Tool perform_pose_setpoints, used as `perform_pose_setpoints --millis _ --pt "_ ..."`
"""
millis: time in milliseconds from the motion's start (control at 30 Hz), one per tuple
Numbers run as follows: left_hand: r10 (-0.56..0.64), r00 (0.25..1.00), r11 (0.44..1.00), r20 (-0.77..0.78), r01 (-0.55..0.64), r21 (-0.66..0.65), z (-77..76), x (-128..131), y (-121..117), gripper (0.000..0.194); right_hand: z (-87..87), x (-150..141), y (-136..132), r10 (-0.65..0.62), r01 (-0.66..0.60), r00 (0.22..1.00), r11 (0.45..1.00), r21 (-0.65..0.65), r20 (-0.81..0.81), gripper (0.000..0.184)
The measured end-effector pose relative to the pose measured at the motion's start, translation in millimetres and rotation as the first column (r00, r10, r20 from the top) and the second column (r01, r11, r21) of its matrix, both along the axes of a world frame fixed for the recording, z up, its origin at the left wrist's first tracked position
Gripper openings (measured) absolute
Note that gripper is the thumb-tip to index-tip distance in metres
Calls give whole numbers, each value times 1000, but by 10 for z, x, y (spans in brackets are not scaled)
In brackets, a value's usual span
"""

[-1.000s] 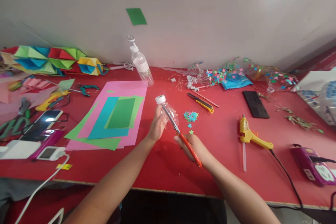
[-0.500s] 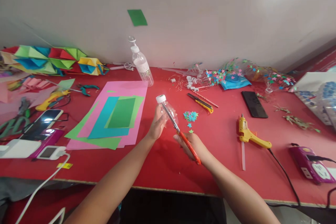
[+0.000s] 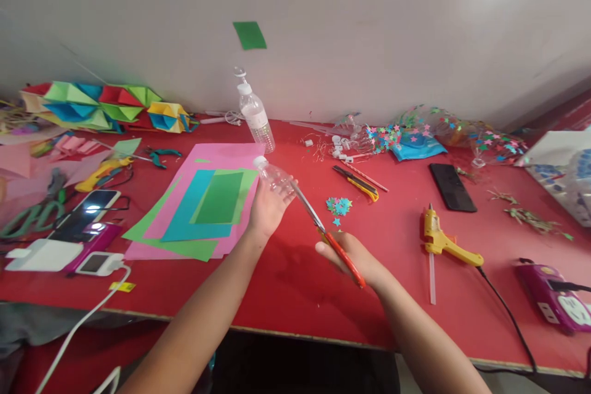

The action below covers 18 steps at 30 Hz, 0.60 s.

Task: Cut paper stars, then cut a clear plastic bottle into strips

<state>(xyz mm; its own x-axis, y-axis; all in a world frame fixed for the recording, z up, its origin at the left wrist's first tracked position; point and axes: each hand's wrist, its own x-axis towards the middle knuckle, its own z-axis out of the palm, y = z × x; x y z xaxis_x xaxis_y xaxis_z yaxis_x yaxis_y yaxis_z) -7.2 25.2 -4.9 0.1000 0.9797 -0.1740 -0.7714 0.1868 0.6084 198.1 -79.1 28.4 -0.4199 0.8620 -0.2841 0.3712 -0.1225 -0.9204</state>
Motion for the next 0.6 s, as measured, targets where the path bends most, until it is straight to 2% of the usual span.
perform_pose_setpoints --millis 67,167,333,433,600 --pt "-20 999 1000 41 20 3 24 -35 5 34 69 44 14 40 -44 996 997 56 85 58" --pt "-35 996 999 79 34 20 49 -55 -19 32 143 79 27 74 -82 973 996 32 218 58" --pt "-25 998 999 59 23 37 53 -35 -47 30 87 70 29 85 -87 948 996 -7 308 57" --pt "-29 999 999 26 28 29 56 2 -61 33 -17 55 30 87 -95 948 995 11 306 55" --pt "-50 999 999 -12 50 18 82 84 -113 35 -120 42 8 61 -72 975 996 47 215 51"
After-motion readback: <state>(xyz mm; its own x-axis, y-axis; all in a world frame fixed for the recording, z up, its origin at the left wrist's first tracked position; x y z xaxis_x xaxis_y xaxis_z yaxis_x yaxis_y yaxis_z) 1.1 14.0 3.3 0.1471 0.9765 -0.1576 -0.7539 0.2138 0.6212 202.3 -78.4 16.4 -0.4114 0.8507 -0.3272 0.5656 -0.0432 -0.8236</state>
